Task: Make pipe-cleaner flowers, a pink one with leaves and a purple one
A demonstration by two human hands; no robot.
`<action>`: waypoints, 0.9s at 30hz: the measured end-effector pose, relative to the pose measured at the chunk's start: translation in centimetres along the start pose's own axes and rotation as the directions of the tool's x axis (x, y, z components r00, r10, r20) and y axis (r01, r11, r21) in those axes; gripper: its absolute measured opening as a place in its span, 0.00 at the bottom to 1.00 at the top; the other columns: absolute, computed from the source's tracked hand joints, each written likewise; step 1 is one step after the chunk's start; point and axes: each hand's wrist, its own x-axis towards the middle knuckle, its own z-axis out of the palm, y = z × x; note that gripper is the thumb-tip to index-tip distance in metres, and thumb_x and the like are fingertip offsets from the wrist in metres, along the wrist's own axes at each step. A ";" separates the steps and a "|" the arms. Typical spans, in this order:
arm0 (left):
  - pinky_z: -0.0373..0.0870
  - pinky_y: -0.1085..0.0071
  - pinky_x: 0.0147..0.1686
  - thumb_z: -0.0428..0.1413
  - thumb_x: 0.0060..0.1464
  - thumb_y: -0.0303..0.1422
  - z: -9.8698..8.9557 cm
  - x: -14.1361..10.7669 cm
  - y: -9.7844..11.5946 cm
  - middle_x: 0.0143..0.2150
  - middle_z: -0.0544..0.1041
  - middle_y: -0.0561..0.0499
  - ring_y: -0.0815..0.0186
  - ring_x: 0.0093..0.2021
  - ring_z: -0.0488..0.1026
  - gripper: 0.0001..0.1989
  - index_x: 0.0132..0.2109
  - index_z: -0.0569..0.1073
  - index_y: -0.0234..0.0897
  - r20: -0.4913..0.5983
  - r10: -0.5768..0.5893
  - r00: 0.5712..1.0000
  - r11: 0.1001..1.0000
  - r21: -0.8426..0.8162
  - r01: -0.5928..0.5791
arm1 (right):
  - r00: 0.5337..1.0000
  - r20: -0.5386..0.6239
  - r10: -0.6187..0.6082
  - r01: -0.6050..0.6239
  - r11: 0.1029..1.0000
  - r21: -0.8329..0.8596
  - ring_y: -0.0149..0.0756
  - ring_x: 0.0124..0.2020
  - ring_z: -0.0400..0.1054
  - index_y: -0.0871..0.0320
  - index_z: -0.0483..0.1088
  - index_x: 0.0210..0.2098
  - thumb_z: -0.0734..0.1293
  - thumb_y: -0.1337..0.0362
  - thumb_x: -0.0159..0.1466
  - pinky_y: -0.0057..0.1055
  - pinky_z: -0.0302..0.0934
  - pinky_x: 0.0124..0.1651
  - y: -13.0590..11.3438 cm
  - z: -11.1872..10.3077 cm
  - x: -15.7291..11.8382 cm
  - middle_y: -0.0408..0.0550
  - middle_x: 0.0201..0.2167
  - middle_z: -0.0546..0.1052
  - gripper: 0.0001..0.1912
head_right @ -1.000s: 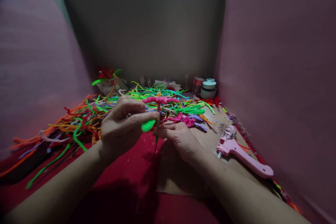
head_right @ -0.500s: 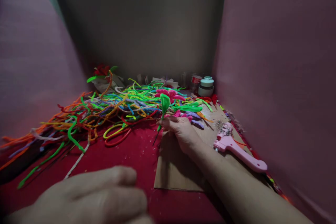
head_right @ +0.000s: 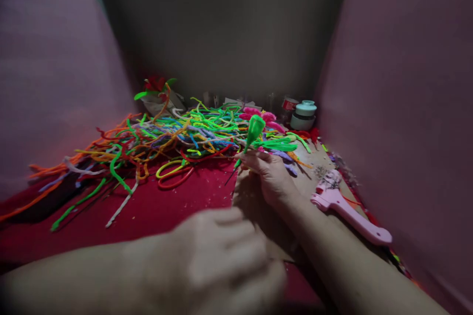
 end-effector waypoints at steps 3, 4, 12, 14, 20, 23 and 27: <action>0.69 0.68 0.34 0.44 0.61 0.28 -6.2 4.2 -6.6 0.31 0.74 0.48 0.66 0.32 0.71 0.10 0.39 0.70 0.35 -0.165 -0.134 0.977 0.969 0.183 0.163 | 1.000 -0.010 -0.016 0.016 0.999 0.038 0.26 0.19 0.57 0.58 0.73 0.24 0.75 0.61 0.47 0.27 0.52 0.25 0.1 0.1 0.0 0.38 0.17 0.66 0.09; 0.68 0.69 0.33 0.45 0.61 0.29 -6.5 4.5 -7.7 0.31 0.74 0.48 0.66 0.32 0.71 0.09 0.38 0.69 0.34 -0.200 -0.223 0.954 0.932 0.242 0.269 | 0.999 -0.012 -0.032 0.033 0.998 0.051 0.26 0.19 0.58 0.58 0.73 0.24 0.75 0.62 0.47 0.28 0.53 0.25 0.1 0.1 0.0 0.38 0.17 0.67 0.09; 0.65 0.71 0.26 0.48 0.61 0.36 -2.2 3.4 -9.3 0.29 0.75 0.46 0.63 0.28 0.73 0.10 0.38 0.67 0.32 -0.114 -0.461 0.880 0.790 0.399 0.466 | 0.997 -0.060 -0.041 0.044 0.998 0.038 0.27 0.20 0.59 0.59 0.69 0.19 0.73 0.60 0.49 0.28 0.54 0.26 0.3 0.9 -0.4 0.40 0.18 0.68 0.11; 0.63 0.71 0.23 0.46 0.61 0.31 -2.4 3.6 -9.4 0.26 0.74 0.47 0.63 0.25 0.72 0.09 0.35 0.67 0.33 -0.089 -0.441 0.893 0.791 0.432 0.434 | 0.996 -0.084 -0.037 0.035 0.999 -0.025 0.27 0.19 0.57 0.59 0.69 0.17 0.73 0.58 0.49 0.28 0.53 0.25 0.1 1.2 -0.6 0.40 0.16 0.66 0.13; 0.60 0.73 0.22 0.44 0.59 0.27 -2.5 3.9 -9.9 0.26 0.74 0.46 0.64 0.24 0.71 0.08 0.35 0.66 0.34 -0.075 -0.448 0.891 0.815 0.375 0.441 | 0.993 -0.102 -0.066 0.036 0.962 -0.269 0.29 0.24 0.59 0.59 0.68 0.19 0.70 0.55 0.52 0.29 0.53 0.28 -0.3 1.2 -0.8 0.42 0.21 0.68 0.15; 0.59 0.74 0.23 0.44 0.59 0.29 -2.2 3.8 -10.3 0.26 0.72 0.49 0.67 0.24 0.69 0.08 0.34 0.65 0.35 -0.135 -0.472 0.871 0.844 0.217 0.491 | 0.996 -0.086 -0.022 0.007 0.985 -0.175 0.28 0.21 0.58 0.59 0.68 0.20 0.70 0.54 0.51 0.29 0.53 0.27 -0.1 1.1 -0.8 0.40 0.19 0.66 0.15; 0.58 0.76 0.24 0.46 0.57 0.28 -2.2 3.9 -10.6 0.23 0.66 0.56 0.73 0.21 0.61 0.06 0.31 0.63 0.38 -0.205 -0.591 0.780 0.807 -0.139 0.575 | 0.999 0.004 0.051 -0.051 0.999 -0.017 0.26 0.16 0.55 0.58 0.66 0.21 0.71 0.57 0.51 0.28 0.51 0.24 0.2 1.3 -0.7 0.36 0.14 0.63 0.13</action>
